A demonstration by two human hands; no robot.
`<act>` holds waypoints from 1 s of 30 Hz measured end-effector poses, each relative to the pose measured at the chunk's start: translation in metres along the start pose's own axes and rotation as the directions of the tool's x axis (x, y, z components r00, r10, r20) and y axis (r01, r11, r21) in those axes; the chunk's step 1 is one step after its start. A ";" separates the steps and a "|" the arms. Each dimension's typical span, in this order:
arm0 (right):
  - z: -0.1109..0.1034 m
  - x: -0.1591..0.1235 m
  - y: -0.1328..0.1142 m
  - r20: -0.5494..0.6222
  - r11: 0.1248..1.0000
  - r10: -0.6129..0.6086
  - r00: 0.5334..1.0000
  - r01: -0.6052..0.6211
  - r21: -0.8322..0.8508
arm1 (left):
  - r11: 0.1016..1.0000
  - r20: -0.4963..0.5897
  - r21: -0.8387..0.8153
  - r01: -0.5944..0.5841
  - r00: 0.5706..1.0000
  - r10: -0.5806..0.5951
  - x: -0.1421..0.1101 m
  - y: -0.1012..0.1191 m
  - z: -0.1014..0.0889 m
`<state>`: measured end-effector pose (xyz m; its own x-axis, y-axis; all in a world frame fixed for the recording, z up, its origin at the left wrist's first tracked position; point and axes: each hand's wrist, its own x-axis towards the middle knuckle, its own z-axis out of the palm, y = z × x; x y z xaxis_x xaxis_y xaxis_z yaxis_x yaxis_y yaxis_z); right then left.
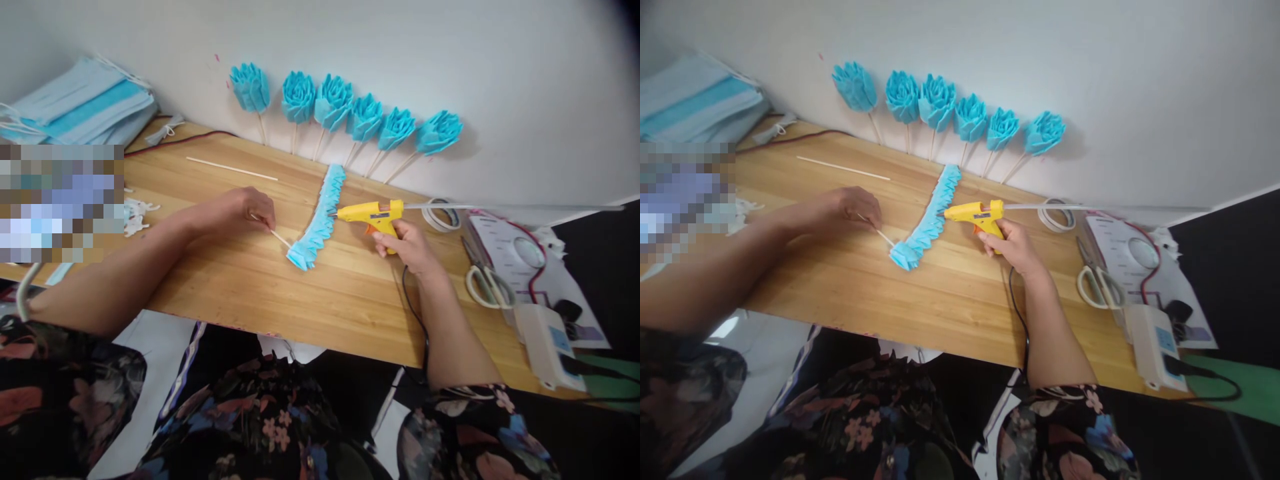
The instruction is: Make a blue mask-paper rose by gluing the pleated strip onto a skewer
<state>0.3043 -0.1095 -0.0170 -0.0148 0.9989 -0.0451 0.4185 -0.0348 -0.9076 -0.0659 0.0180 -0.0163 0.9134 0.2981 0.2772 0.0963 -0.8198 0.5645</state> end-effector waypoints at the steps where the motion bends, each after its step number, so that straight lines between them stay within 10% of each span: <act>1: 0.000 0.000 0.000 0.002 1.000 -0.001 1.000 0.001 0.013 | 1.000 0.008 -0.009 0.009 1.000 -0.009 0.000 0.000 -0.001; 30: 0.004 0.002 0.001 -0.002 0.999 0.031 1.000 -0.031 0.027 | 0.993 0.033 -0.057 0.104 0.994 -0.102 -0.003 -0.005 0.000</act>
<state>0.3013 -0.1073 -0.0200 0.0000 0.9974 -0.0725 0.3937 -0.0666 -0.9168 -0.0685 0.0209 -0.0199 0.9112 0.3642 0.1926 0.1681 -0.7554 0.6333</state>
